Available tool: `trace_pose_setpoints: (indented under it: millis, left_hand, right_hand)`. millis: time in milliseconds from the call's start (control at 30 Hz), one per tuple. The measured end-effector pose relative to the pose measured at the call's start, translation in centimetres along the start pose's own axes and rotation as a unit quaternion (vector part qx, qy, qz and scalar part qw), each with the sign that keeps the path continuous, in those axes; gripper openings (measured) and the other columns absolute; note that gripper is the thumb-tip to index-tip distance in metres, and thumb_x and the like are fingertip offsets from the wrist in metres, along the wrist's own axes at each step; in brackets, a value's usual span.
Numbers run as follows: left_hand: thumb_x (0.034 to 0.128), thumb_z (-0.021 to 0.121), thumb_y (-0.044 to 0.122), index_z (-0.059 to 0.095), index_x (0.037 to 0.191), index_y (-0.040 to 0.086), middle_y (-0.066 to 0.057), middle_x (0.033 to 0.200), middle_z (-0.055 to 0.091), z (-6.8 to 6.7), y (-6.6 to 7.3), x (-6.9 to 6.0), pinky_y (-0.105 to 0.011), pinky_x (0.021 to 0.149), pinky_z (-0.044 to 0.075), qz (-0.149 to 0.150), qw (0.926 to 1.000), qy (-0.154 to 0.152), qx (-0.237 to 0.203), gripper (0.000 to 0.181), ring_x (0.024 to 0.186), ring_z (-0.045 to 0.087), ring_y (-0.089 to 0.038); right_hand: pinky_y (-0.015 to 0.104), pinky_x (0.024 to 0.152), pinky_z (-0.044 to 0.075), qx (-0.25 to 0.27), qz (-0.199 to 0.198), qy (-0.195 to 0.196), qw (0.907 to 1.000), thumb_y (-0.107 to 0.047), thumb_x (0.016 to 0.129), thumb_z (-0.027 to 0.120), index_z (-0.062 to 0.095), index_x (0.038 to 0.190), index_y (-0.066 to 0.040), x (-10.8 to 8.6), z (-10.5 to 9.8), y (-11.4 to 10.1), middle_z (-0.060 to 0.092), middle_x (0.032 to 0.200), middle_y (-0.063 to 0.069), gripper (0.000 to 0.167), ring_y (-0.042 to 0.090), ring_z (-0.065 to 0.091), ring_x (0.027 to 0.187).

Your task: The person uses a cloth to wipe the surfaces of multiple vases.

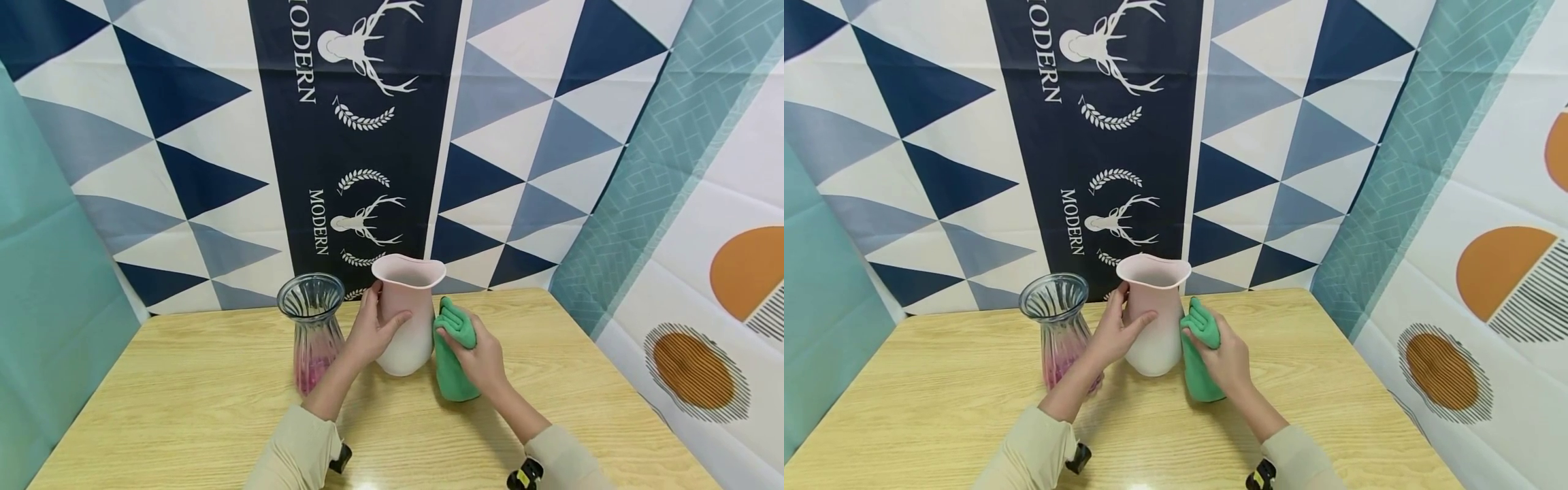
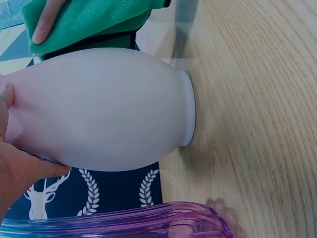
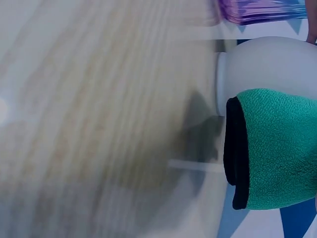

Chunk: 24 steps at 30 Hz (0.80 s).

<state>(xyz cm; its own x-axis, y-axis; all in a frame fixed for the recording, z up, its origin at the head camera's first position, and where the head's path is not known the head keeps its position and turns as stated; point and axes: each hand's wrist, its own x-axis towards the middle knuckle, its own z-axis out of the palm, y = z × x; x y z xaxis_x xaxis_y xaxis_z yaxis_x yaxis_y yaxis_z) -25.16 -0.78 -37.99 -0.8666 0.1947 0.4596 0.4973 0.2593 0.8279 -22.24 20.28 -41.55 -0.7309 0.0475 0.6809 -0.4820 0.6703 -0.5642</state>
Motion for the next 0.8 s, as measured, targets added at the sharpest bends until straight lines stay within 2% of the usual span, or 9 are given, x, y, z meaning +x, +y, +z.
trace_pose_setpoints:
  millis: [200,333,600,700,800]
  left_hand:
    - [0.0859,0.068,0.026,0.021,0.146,0.005,-0.020,0.140,0.033,0.0,0.0,0.1,-0.047,0.110,0.032,0.000,1.0000,-0.004,0.003,0.079,0.131,0.038,-0.032]
    - [0.0862,0.067,0.026,0.021,0.145,0.003,-0.021,0.138,0.034,0.1,0.0,0.1,-0.048,0.109,0.032,0.006,1.0000,-0.001,0.007,0.078,0.130,0.039,-0.034]
    - [0.0864,0.067,0.025,0.021,0.146,0.002,-0.022,0.140,0.034,0.3,0.1,-0.1,-0.049,0.108,0.033,-0.006,0.9999,0.003,0.008,0.079,0.130,0.039,-0.034]
    - [0.0827,0.072,0.026,0.022,0.146,0.002,-0.021,0.140,0.034,0.5,0.0,-0.2,-0.048,0.107,0.035,-0.010,0.9998,0.011,0.014,0.084,0.128,0.040,-0.033]
    - [0.0748,0.079,0.028,0.021,0.146,0.004,-0.018,0.138,0.036,0.7,-0.2,-0.2,-0.047,0.105,0.037,-0.010,0.9993,0.023,0.027,0.095,0.125,0.043,-0.031]
  right_hand:
    - [0.046,0.079,0.053,0.019,-0.007,0.017,0.9997,-0.014,0.075,0.079,0.059,0.120,-0.008,1.5,-0.3,-1.2,0.068,0.109,0.013,0.050,0.030,0.066,0.098]
    - [0.046,0.080,0.053,0.033,-0.007,0.024,0.9991,-0.014,0.075,0.078,0.059,0.122,-0.011,2.8,-0.5,-2.0,0.068,0.111,0.012,0.050,0.029,0.066,0.099]
    - [0.046,0.082,0.053,0.044,-0.008,0.004,0.9990,-0.016,0.076,0.078,0.058,0.123,-0.013,3.9,-0.5,-2.4,0.066,0.114,0.013,0.052,0.030,0.065,0.101]
    - [0.047,0.082,0.053,0.048,-0.009,-0.002,0.9988,-0.017,0.076,0.078,0.057,0.124,-0.014,4.0,-0.4,-2.4,0.066,0.115,0.012,0.052,0.030,0.064,0.101]
    - [0.046,0.082,0.053,0.052,-0.012,-0.011,0.9985,-0.017,0.077,0.077,0.057,0.125,-0.013,4.1,-0.3,-2.4,0.066,0.116,0.012,0.052,0.030,0.064,0.102]
